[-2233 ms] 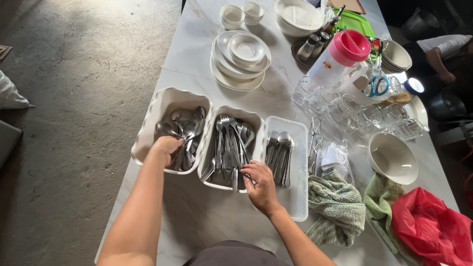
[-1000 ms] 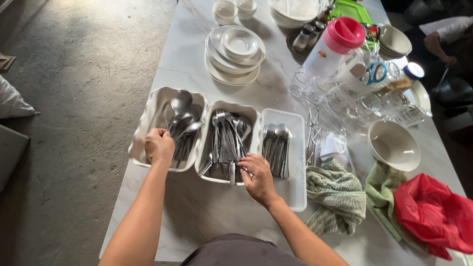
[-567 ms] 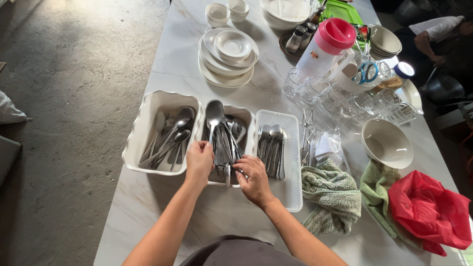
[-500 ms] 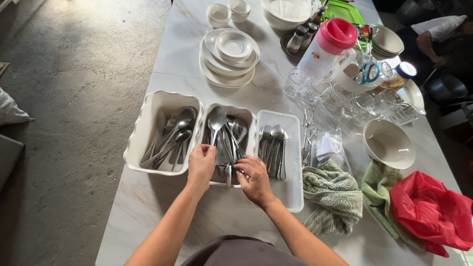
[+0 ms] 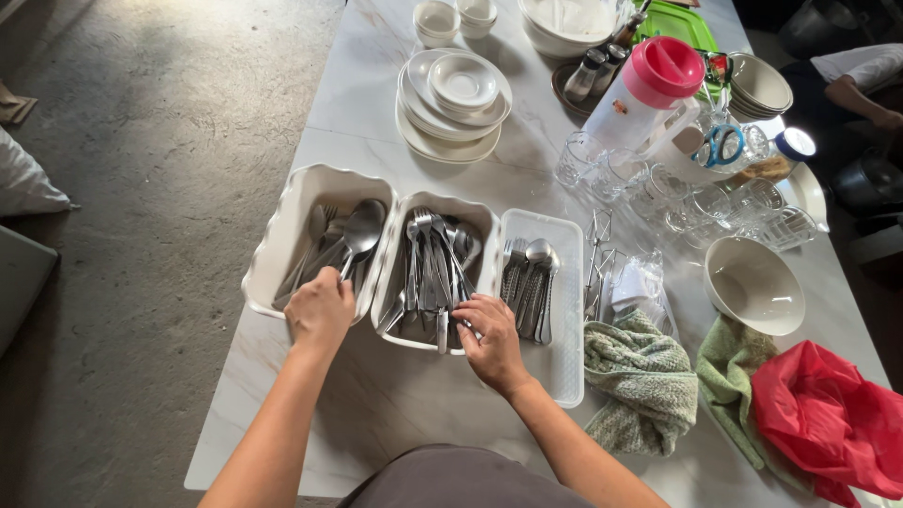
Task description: The person sorts mixed cutlery into three white trays on a table, separating forks, spoons, and serving spoons by type. The person handles each utensil individually, placing them into the appropriate tray.
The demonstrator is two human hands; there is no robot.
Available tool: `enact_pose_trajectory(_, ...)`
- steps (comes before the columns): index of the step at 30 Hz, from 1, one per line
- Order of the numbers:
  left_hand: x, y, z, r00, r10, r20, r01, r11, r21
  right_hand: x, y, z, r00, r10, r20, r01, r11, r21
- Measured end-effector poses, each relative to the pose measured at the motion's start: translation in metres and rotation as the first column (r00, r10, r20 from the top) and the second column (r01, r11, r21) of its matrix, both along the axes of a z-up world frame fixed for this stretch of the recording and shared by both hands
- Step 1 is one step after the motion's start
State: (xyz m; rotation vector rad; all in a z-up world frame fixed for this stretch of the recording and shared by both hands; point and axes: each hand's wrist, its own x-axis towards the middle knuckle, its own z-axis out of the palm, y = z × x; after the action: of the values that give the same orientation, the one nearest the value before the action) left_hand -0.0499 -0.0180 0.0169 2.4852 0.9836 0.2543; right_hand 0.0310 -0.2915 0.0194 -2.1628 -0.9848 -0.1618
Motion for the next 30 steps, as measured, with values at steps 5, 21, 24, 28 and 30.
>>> enact_pose_trajectory(5, 0.014, 0.021, -0.004, 0.998, 0.046, 0.037, -0.047, 0.999, 0.017, 0.001, -0.001, 0.002, 1.000, 0.012, 0.006, -0.012, 1.000, 0.009)
enact_pose_trajectory(21, 0.060, 0.075, -0.059, 0.968, 0.180, -0.172, -0.205, 0.970, -0.135, -0.003, 0.004, 0.010, 1.000, -0.002, -0.004, 0.002, 1.000, -0.010)
enact_pose_trajectory(24, 0.065, 0.076, -0.074, 0.978, 0.144, -0.152, -0.157, 0.984, -0.079, -0.003, 0.002, 0.011, 1.000, 0.003, 0.002, -0.003, 1.000, -0.007)
enact_pose_trajectory(28, 0.066, 0.079, -0.087, 0.983, 0.150, -0.105, -0.162, 0.980, -0.117, -0.002, 0.004, 0.011, 1.000, -0.013, 0.015, 0.013, 1.000, -0.008)
enact_pose_trajectory(30, 0.067, 0.082, -0.090, 0.988, 0.130, -0.083, -0.138, 0.985, -0.106, -0.002, 0.004, 0.011, 1.000, -0.006, 0.005, 0.006, 1.000, -0.001)
